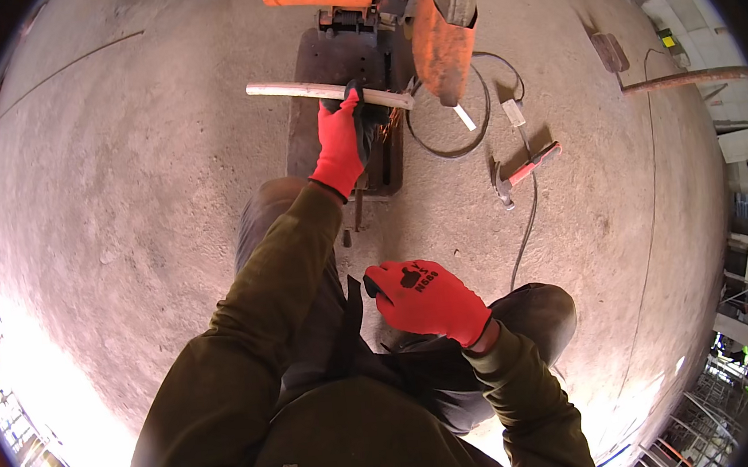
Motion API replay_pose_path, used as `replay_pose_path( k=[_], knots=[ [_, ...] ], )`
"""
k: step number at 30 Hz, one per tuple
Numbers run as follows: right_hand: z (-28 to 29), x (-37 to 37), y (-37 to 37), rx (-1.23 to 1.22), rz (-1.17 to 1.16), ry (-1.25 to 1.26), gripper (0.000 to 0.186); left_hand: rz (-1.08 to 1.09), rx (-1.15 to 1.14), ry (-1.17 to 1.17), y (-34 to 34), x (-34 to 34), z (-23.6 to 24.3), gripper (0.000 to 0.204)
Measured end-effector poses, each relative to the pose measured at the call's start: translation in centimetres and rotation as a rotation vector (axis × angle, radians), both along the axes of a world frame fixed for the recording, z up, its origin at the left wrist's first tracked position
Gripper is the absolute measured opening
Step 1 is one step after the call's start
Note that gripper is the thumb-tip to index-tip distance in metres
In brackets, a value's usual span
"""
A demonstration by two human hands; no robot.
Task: The person kneels on the floor and uses a chop saw to cut several white metal rods. They repeatedly position the rods against the saw's fence, lower the blade to cut, and then lift the blade to remove the cut pieces.
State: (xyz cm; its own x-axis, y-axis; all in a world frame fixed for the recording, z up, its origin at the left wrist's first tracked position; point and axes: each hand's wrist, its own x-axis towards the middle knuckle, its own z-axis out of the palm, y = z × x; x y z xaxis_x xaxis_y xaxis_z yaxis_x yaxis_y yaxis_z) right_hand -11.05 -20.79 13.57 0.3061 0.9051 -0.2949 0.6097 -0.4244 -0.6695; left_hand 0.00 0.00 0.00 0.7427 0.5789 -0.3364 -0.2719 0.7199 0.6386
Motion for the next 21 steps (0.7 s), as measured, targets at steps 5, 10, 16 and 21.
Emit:
replay_pose_path(
  k=[5, 10, 16, 21],
  knots=[
    [0.1, -0.2, 0.1, 0.020, 0.004, -0.009, 0.019, 0.086, 0.143, 0.015, -0.3, -0.5, 0.7, 0.031],
    [0.2, -0.1, 0.0, 0.036, -0.005, -0.018, 0.019, 0.095, 0.183, 0.059, -1.2, -1.3, 3.1, 0.043],
    [0.0, -0.2, -0.2, 0.044, -0.004, -0.049, 0.019, 0.100, 0.307, 0.058, -1.3, -1.1, 2.3, 0.057],
    [0.2, -0.2, -0.1, 0.045, 0.000, -0.038, 0.018, 0.123, 0.380, 0.051, -1.4, -0.8, 1.7, 0.048]
  ],
)
